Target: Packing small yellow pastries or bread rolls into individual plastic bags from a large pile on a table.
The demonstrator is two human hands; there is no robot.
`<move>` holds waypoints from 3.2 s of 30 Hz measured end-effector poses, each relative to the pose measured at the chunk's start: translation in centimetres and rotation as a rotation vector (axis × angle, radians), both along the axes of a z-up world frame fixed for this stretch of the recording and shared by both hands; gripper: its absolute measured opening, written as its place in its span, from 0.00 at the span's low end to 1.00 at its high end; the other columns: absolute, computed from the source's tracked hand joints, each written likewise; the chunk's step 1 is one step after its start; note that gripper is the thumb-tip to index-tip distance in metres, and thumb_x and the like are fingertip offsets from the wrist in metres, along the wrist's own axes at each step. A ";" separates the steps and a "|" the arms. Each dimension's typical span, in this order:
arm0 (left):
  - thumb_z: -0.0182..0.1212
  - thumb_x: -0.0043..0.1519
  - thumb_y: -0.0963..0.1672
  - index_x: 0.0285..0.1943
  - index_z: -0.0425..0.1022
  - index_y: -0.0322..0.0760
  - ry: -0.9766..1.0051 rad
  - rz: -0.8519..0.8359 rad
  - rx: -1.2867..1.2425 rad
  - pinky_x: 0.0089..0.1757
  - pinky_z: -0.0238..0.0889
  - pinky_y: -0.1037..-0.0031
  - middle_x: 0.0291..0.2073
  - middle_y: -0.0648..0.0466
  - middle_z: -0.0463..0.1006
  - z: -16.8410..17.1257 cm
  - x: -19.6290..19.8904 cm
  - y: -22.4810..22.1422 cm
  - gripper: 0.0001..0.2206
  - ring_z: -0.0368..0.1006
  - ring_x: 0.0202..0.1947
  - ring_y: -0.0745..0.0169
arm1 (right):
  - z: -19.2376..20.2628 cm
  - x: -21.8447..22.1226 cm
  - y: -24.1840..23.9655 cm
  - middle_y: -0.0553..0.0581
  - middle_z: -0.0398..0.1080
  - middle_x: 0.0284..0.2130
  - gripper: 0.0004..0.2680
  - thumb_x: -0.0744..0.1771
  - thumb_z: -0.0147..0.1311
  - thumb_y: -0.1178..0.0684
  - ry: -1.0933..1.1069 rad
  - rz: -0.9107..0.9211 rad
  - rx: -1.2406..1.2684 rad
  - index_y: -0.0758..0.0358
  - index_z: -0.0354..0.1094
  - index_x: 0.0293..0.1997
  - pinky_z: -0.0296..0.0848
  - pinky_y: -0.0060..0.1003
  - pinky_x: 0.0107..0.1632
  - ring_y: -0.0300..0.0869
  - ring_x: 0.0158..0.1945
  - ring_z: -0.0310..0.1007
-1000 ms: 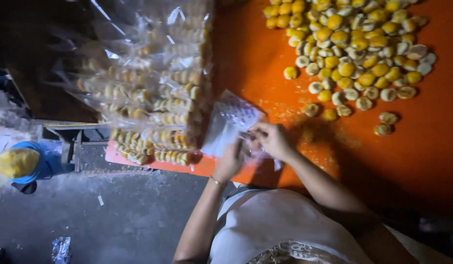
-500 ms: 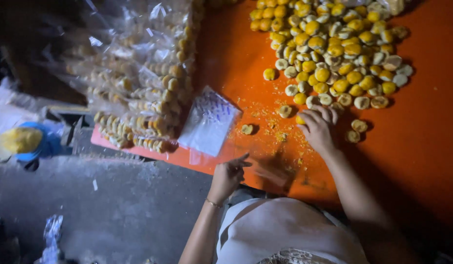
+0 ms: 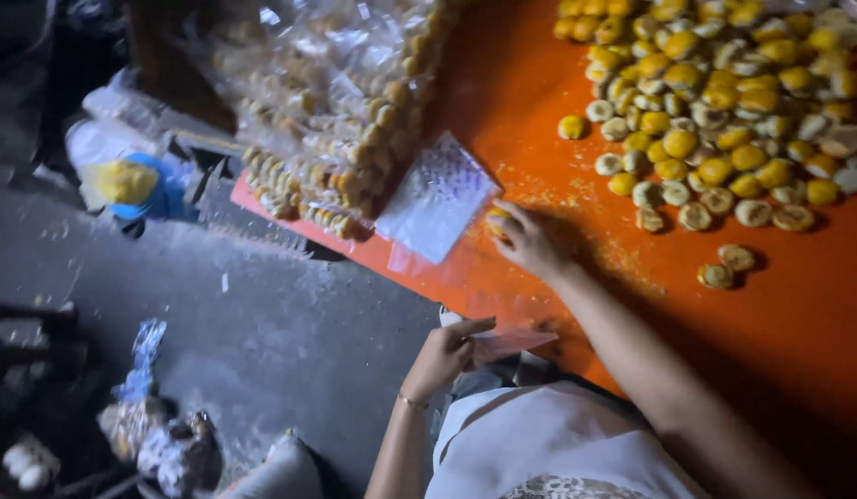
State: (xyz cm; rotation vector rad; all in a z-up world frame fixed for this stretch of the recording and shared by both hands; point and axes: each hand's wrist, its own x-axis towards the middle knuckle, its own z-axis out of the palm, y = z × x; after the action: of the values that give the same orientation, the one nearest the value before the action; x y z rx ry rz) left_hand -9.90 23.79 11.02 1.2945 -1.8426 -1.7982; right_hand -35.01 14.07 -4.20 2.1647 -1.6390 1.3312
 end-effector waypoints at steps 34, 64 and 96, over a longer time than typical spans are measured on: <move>0.60 0.58 0.45 0.63 0.74 0.33 0.068 -0.734 -0.003 0.57 0.63 0.48 0.50 0.33 0.80 -5.2 -15.0 -14.3 0.23 0.73 0.56 0.28 | 5.6 -10.2 12.3 0.68 0.66 0.47 0.32 0.55 0.72 0.67 -0.974 -0.637 0.131 0.64 0.60 0.64 0.76 0.58 0.44 0.59 0.48 0.73; 0.60 0.68 0.46 0.33 0.67 0.35 1.081 0.473 0.644 0.18 0.59 0.72 0.14 0.54 0.62 -8.0 -10.9 -3.3 0.13 0.64 0.15 0.62 | -5.3 -20.3 13.5 0.66 0.73 0.51 0.16 0.70 0.59 0.42 0.125 -0.599 0.485 0.60 0.73 0.61 0.66 0.54 0.63 0.58 0.60 0.73; 0.60 0.64 0.51 0.55 0.73 0.36 1.166 1.006 -0.227 0.54 0.64 0.69 0.52 0.50 0.78 -4.0 9.8 -12.7 0.18 0.72 0.55 0.58 | 15.6 13.8 -3.4 0.59 0.73 0.33 0.10 0.63 0.55 0.66 -0.239 0.544 0.416 0.64 0.77 0.44 0.71 0.38 0.37 0.47 0.35 0.74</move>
State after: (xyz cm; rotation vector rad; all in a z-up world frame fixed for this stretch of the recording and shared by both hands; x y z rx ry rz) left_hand -0.12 11.14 7.00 0.5809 -0.5338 -1.2034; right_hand -21.24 10.65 11.39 2.9608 -1.5793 1.5334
